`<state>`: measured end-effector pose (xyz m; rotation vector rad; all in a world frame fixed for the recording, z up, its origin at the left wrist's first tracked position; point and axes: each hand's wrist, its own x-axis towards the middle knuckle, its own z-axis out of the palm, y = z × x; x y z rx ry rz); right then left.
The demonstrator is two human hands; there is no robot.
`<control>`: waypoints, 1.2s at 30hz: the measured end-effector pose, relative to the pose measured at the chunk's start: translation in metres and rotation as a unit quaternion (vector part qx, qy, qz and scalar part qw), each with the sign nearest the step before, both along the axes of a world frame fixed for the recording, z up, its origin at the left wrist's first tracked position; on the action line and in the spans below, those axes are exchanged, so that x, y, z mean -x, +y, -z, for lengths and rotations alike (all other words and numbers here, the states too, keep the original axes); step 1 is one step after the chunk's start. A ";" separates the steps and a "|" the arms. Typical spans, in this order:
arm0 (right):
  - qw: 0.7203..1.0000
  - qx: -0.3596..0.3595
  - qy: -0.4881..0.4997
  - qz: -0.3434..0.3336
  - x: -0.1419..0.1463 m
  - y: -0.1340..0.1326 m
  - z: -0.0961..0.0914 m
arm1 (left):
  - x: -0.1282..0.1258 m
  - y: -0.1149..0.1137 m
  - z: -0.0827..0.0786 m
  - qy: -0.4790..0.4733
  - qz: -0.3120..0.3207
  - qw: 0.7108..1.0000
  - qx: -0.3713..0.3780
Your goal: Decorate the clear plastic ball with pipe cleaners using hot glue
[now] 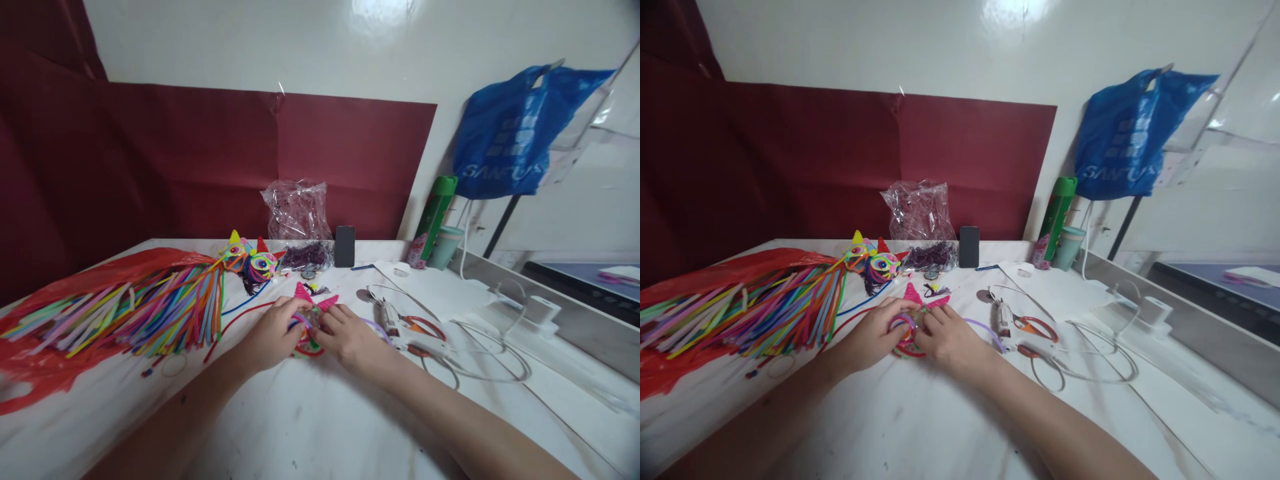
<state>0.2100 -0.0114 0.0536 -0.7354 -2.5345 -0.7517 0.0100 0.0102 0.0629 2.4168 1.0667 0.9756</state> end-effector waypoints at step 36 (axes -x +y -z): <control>0.959 0.159 0.229 -0.045 -0.008 0.016 0.010 | -0.008 0.002 0.008 -0.039 -0.049 0.996 -0.068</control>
